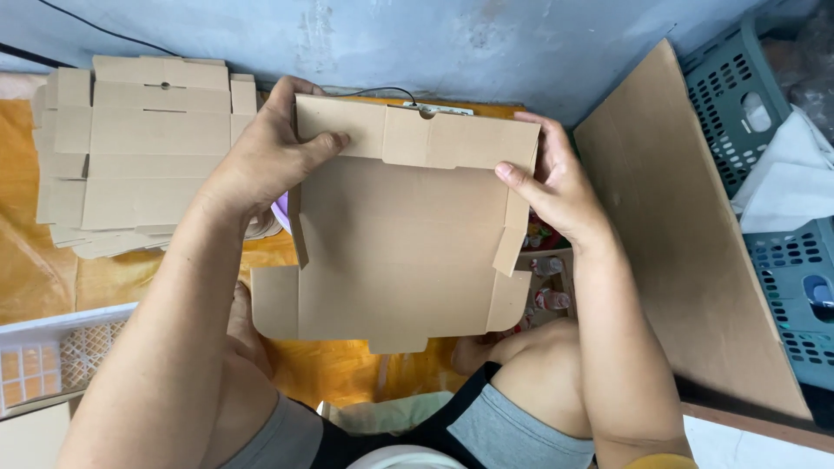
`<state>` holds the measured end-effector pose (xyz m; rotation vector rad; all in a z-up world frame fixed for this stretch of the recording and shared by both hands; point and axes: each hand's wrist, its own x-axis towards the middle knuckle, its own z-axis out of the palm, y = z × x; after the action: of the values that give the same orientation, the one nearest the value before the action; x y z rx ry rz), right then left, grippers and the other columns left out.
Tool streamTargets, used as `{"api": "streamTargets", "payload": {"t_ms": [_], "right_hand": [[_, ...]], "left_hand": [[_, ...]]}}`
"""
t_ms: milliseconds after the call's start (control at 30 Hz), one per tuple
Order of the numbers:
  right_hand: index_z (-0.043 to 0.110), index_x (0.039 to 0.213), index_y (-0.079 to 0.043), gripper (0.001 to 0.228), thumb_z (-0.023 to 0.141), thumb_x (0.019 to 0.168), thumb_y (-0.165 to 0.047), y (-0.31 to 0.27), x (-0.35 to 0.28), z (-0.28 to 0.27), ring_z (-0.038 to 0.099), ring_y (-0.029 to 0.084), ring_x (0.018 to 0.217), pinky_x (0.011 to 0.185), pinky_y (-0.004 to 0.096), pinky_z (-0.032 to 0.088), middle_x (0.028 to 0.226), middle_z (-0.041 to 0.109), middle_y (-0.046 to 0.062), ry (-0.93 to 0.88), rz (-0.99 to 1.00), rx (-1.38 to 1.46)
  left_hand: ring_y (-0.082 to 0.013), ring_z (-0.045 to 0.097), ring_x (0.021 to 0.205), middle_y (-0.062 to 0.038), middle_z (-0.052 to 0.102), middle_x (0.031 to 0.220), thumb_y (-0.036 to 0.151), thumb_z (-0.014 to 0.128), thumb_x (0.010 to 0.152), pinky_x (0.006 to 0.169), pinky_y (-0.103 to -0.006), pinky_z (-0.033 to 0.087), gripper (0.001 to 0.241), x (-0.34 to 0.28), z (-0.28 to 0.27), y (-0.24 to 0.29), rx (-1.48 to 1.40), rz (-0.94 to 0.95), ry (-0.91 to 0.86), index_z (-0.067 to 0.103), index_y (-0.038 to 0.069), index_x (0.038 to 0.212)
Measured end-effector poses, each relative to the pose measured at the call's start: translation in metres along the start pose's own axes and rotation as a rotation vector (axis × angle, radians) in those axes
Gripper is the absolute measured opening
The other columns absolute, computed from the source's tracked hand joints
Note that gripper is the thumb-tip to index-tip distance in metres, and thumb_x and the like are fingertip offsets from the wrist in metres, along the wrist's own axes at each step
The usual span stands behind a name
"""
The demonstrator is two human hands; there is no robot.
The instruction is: Folding cardboard boxes and filling them with snacks and other small items.
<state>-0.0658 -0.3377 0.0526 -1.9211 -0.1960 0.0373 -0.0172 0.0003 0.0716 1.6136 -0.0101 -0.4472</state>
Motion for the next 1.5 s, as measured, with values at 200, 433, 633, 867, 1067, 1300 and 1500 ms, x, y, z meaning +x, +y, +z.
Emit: {"api": "streamTargets", "payload": {"t_ms": [200, 433, 633, 867, 1067, 1300, 1500], "right_hand": [[0.045, 0.151, -0.01, 0.066, 0.076, 0.093, -0.008, 0.006, -0.003, -0.003, 0.055, 0.023, 0.119, 0.103, 0.041, 0.052, 0.131, 0.054, 0.01, 0.008, -0.043, -0.043], [0.054, 0.145, -0.01, 0.064, 0.079, 0.086, -0.005, -0.035, -0.015, 0.031, 0.068, 0.039, 0.11, 0.085, 0.047, 0.061, 0.131, 0.058, 0.02, -0.029, -0.093, -0.35], [0.048, 0.146, -0.008, 0.07, 0.079, 0.083, -0.008, -0.04, -0.023, 0.045, 0.069, 0.042, 0.108, 0.082, 0.048, 0.062, 0.134, 0.059, 0.022, -0.011, -0.134, -0.4], [0.051, 0.138, 0.001, 0.056, 0.076, 0.087, -0.004, -0.033, -0.021, 0.045, 0.072, 0.042, 0.104, 0.079, 0.045, 0.064, 0.136, 0.055, 0.023, -0.015, -0.306, -0.3], [0.055, 0.138, 0.003, 0.045, 0.07, 0.096, -0.004, -0.035, -0.019, 0.044, 0.072, 0.04, 0.103, 0.077, 0.044, 0.063, 0.13, 0.057, 0.022, 0.051, -0.377, -0.291], [0.059, 0.138, 0.002, 0.038, 0.067, 0.101, -0.005, -0.024, -0.017, 0.045, 0.073, 0.033, 0.1, 0.076, 0.039, 0.062, 0.128, 0.058, 0.018, 0.115, -0.351, -0.24], [0.056, 0.143, -0.002, 0.053, 0.076, 0.095, -0.008, -0.031, -0.015, 0.037, 0.068, 0.035, 0.107, 0.083, 0.046, 0.059, 0.132, 0.054, 0.018, 0.017, -0.281, -0.327]], "left_hand": [[-0.0481, 0.067, 0.11, -0.026, 0.071, 0.115, 0.035, 0.084, 0.076, 0.095, -0.0566, 0.051, 0.058, 0.012, -0.013, -0.024, 0.708, 0.185, -0.021, 0.068, 0.007, 0.124], [-0.0373, 0.066, 0.121, -0.012, 0.069, 0.132, 0.067, 0.083, 0.071, 0.103, -0.0566, 0.051, 0.099, 0.009, 0.038, -0.03, 1.015, 0.319, -0.194, 0.051, 0.017, 0.149], [-0.039, 0.067, 0.116, -0.011, 0.067, 0.125, 0.047, 0.084, 0.075, 0.098, -0.0547, 0.055, 0.083, 0.029, 0.052, -0.053, 0.956, 0.477, -0.289, 0.049, 0.015, 0.143], [-0.0408, 0.067, 0.116, -0.012, 0.068, 0.125, 0.041, 0.087, 0.071, 0.101, -0.0558, 0.054, 0.079, 0.024, 0.046, -0.042, 0.863, 0.4, -0.314, 0.054, 0.016, 0.137], [-0.0425, 0.067, 0.115, -0.014, 0.066, 0.129, 0.039, 0.088, 0.073, 0.1, -0.0565, 0.054, 0.08, 0.02, 0.049, -0.037, 0.852, 0.386, -0.303, 0.053, 0.016, 0.14], [-0.0433, 0.067, 0.114, -0.014, 0.064, 0.128, 0.035, 0.087, 0.076, 0.099, -0.058, 0.054, 0.076, 0.027, 0.056, -0.05, 0.915, 0.439, -0.261, 0.051, 0.015, 0.139], [-0.0401, 0.073, 0.102, -0.01, 0.067, 0.12, 0.04, 0.088, 0.076, 0.088, -0.054, 0.06, 0.068, 0.025, 0.064, -0.057, 1.038, 0.504, -0.178, 0.056, 0.017, 0.131]]}}
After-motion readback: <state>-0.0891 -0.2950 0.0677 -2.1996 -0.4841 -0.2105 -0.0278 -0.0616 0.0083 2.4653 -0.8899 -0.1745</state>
